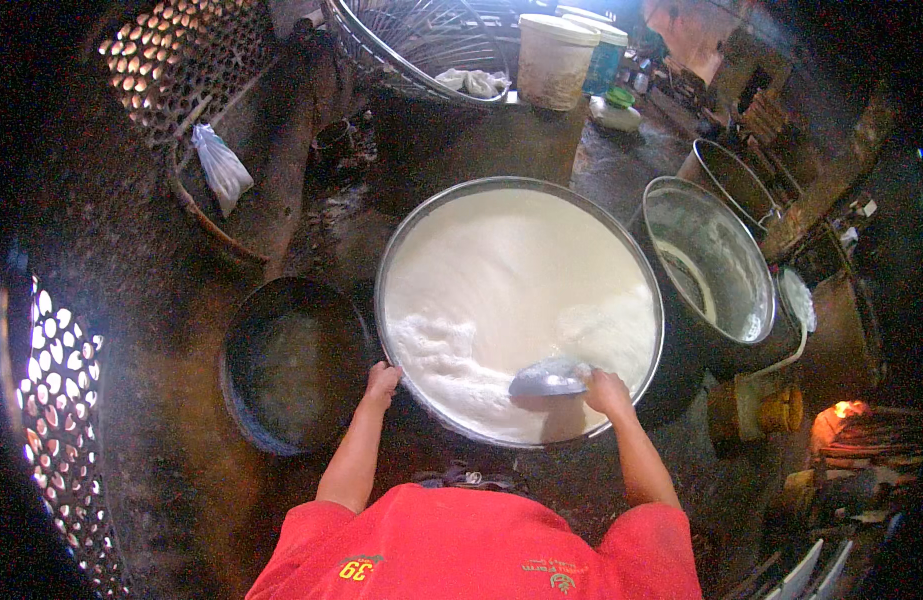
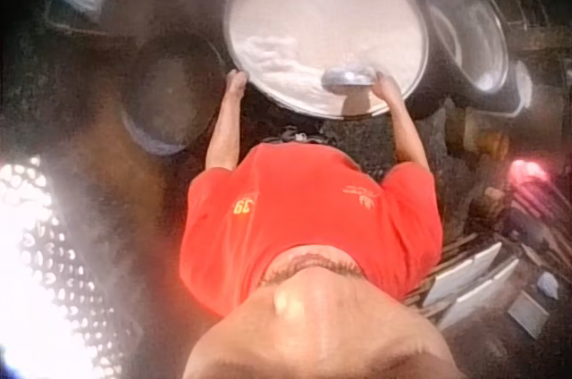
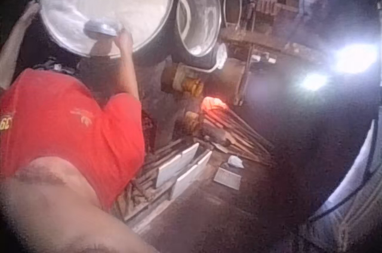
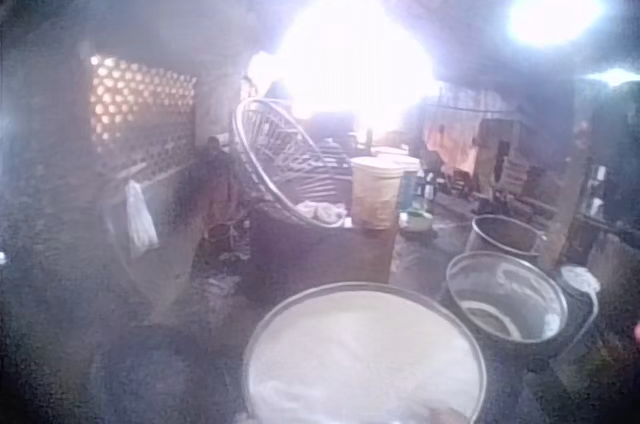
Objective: The person uses a large metal ladle to skim foam from the surface of white liquid in a large vat and transfers it into a smaller nearby container. They repeat this action multiple times while moving between different vats.
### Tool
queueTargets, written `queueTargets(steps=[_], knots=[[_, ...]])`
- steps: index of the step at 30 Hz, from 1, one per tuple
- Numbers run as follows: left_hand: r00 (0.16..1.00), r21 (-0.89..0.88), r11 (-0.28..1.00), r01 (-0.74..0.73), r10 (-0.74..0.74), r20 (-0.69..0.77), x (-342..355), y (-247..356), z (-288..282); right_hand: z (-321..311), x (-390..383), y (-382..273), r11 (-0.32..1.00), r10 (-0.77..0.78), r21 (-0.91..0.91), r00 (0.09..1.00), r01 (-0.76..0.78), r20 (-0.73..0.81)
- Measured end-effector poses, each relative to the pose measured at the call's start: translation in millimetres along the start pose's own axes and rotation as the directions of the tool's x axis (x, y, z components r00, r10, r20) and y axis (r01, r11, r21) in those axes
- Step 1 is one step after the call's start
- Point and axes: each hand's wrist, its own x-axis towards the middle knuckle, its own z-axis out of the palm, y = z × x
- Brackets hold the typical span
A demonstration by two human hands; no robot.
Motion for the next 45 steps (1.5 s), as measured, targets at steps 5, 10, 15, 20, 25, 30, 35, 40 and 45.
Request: queueTargets(steps=[5,10,15,20,25,30,35,40,45], knots=[[0.998,0.04,0.998,0.04,-0.038,-0.053,-22.9,21.9,3.3,-34.5,-41.5,58.5,0.998,-0.018,0.058,0.995,0.024,-0.099],[0.997,0.038,0.997,0.062,-0.06,-0.045,-19.8,13.6,3.5,-101.1,-55.0,97.3,0.984,-0.121,0.116,0.988,0.132,-0.095],[0.998,0.045,0.998,0.046,-0.044,-0.054,-16.9,14.1,7.6,-151.1,-48.0,97.7,0.935,-0.116,0.29,0.949,0.204,-0.293],[0.994,-0.051,0.998,0.033,-0.038,-0.107,1.4,-4.0,8.7,-90.8,39.9,92.9,0.92,0.041,0.349,0.842,0.179,-0.538],[0.99,0.027,0.998,0.055,-0.051,-0.129,-7.7,9.6,10.4,-43.0,73.0,79.1,0.848,0.147,0.53,0.963,-0.005,-0.225],[0.988,0.035,0.997,0.072,-0.066,-0.137,-20.3,17.5,9.1,-4.7,51.7,38.3,0.777,0.114,0.628,0.975,0.034,-0.193],[0.995,0.023,0.999,0.039,-0.036,-0.093,-14.0,13.1,7.3,73.9,65.2,34.6,0.833,-0.031,0.506,0.932,0.224,-0.362],[0.996,-0.009,1.0,0.006,-0.007,-0.087,-22.3,17.8,3.8,110.2,45.1,-9.5,0.768,-0.048,0.597,0.95,0.234,-0.31],[0.999,0.021,0.999,0.034,-0.034,0.008,-11.7,10.4,-3.3,126.0,21.7,-52.9,0.79,-0.128,0.474,0.861,0.389,-0.492]])
